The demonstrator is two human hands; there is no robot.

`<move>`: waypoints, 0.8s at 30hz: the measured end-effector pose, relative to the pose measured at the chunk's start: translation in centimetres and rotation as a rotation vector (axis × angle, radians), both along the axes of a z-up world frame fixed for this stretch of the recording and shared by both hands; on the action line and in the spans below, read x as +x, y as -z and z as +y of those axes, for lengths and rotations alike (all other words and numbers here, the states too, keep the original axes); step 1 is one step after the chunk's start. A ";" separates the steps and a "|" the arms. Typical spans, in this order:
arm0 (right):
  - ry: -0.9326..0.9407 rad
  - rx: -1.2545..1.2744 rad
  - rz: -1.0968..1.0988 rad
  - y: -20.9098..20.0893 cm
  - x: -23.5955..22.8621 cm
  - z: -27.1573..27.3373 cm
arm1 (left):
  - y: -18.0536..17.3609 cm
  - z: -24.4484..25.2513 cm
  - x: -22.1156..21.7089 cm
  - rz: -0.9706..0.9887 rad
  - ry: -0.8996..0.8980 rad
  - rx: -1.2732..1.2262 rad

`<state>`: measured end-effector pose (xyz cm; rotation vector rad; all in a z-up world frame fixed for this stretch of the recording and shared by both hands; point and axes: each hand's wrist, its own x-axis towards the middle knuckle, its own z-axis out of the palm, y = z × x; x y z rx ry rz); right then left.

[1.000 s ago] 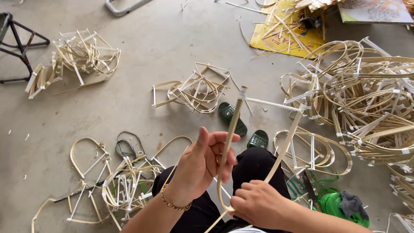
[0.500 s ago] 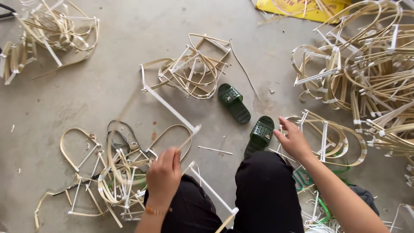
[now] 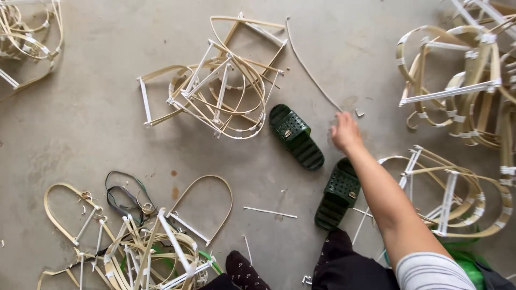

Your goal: The recorder is assembling and wrapping bamboo frame components with white plastic or tape and using shears to trim material.

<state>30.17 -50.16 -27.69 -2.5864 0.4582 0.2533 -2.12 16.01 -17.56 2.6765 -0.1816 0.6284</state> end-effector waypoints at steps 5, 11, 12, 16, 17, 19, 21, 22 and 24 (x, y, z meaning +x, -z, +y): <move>0.177 -0.052 -0.072 2.6 2.9 -1.7 | 0.6 1.9 -0.6 0.072 -0.075 0.088; 0.164 -0.054 -0.041 2.2 -3.3 -2.2 | -1.5 2.2 -3.2 0.169 -0.125 0.135; 0.168 0.161 -0.098 -0.4 -6.2 -1.7 | -1.6 1.9 -3.2 0.179 -0.130 0.133; 0.131 0.584 -0.129 -10.5 -21.8 -1.4 | -2.2 0.1 -1.7 0.159 -0.130 0.113; 0.135 0.573 -0.152 -10.1 -27.0 -2.0 | -5.8 -4.2 1.2 0.139 -0.119 0.101; 0.227 0.374 0.035 -8.2 -37.1 -2.5 | -16.0 -11.8 4.7 0.146 -0.118 -0.138; 0.211 0.350 0.213 0.1 -46.9 -4.2 | -20.1 -15.1 7.0 0.112 -0.061 -0.115; 0.193 0.327 0.417 3.4 -51.3 -4.9 | -22.2 -16.6 7.8 0.101 -0.016 -0.082; 0.120 0.277 0.454 2.7 -51.2 -5.2 | -24.3 -18.4 8.2 0.081 -0.025 -0.041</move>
